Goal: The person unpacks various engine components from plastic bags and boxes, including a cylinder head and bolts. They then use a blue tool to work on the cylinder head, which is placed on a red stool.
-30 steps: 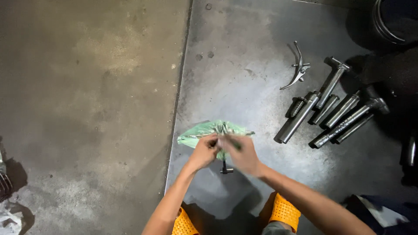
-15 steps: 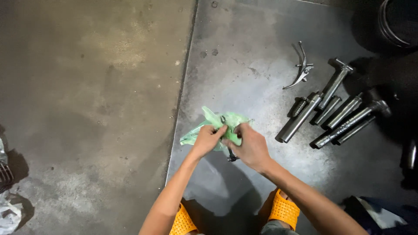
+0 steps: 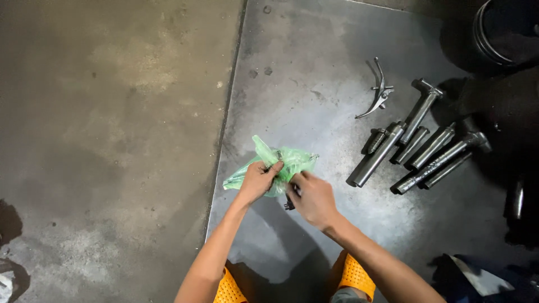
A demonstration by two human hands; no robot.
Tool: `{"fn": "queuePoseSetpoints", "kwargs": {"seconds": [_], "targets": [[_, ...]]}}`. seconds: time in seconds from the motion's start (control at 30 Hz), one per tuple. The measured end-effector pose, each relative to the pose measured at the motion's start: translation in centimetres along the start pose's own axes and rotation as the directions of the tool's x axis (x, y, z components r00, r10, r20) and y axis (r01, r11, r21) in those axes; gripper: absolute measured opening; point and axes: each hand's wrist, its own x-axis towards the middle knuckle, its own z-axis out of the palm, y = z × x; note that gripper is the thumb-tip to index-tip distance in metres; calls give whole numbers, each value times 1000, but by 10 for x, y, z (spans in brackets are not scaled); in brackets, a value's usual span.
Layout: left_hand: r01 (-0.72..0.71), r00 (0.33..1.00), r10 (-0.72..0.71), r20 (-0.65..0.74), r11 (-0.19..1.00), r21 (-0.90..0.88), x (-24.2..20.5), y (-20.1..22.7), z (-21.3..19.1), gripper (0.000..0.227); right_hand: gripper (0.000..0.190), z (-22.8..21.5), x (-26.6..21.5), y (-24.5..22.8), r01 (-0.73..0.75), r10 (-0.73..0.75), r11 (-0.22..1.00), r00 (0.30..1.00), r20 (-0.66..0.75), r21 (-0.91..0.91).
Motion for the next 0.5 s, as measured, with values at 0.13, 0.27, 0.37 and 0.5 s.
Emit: {"fn": "queuePoseSetpoints", "kwargs": {"seconds": [0.13, 0.27, 0.37, 0.5], "targets": [[-53, 998, 54, 19, 998, -41, -1, 0, -6, 64, 31, -48, 30, -9, 164, -197, 969, 964, -176, -185], [51, 997, -41, 58, 983, -175, 13, -27, -3, 58, 5, -26, 35, 28, 405, -440, 893, 879, -186, -198], [61, 998, -47, 48, 937, -345, -7, 24, -19, 49, 1, 6, 9, 48, 339, -334, 941, 931, -149, 3], [21, 997, -4, 75, 974, -224, 1, -1, -9, 52, 9, -40, 15, 17, 194, -209, 961, 976, 57, 196]]}}
